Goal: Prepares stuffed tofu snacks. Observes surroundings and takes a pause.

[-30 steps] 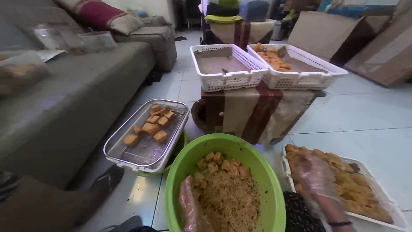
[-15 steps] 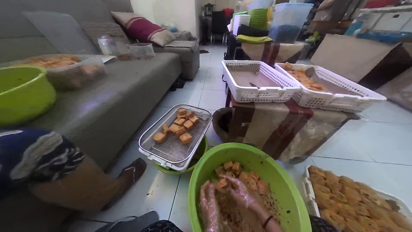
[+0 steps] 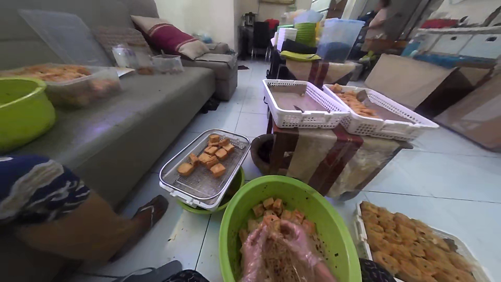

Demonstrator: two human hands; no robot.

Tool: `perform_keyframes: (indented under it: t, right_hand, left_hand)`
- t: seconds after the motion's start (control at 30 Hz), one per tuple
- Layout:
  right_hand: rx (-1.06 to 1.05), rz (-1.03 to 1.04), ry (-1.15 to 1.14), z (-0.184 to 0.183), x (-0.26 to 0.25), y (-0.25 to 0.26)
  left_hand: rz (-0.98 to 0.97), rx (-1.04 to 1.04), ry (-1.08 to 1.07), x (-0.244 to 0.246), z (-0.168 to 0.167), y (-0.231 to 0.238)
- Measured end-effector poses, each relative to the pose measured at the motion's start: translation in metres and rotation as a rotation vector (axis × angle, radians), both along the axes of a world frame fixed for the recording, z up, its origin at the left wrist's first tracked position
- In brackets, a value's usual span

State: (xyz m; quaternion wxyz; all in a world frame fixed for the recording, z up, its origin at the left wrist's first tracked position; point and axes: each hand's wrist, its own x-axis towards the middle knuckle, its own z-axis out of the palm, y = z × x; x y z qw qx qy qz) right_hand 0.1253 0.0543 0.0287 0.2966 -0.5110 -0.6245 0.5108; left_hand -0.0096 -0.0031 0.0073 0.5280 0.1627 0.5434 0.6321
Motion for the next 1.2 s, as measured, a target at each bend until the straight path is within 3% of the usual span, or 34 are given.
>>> perform_keyframes:
  t: [0.23,0.37,0.53,0.7,0.93,1.07,1.2]
  right_hand:
    - [0.102,0.044,-0.275,0.025,-0.007,-0.009]
    - [0.156,0.097,-0.324,0.032,-0.003,-0.01]
    - [0.148,0.09,-0.219,0.033,0.004,-0.005]
    - [0.071,-0.061,-0.136,0.033,-0.009,-0.01]
    - [0.022,0.037,-0.177,0.036,0.004,-0.006]
    - [-0.033,-0.172,-0.105,0.023,-0.003,-0.004]
    - [0.058,-0.17,-0.092,0.019,-0.002,-0.011]
  left_hand:
    - [-0.077,-0.057,0.041,0.0,0.005,-0.004]
    - [-0.112,0.033,-0.009,-0.003,0.0,-0.004]
    - [-0.091,0.083,0.004,-0.003,0.004,0.0]
    - [-0.087,0.088,0.001,0.0,0.0,-0.002]
    - [-0.118,0.212,0.115,-0.001,-0.003,0.003]
    - [-0.142,0.302,0.208,0.001,-0.013,0.006]
    - [-0.24,0.151,0.235,-0.002,-0.004,0.0]
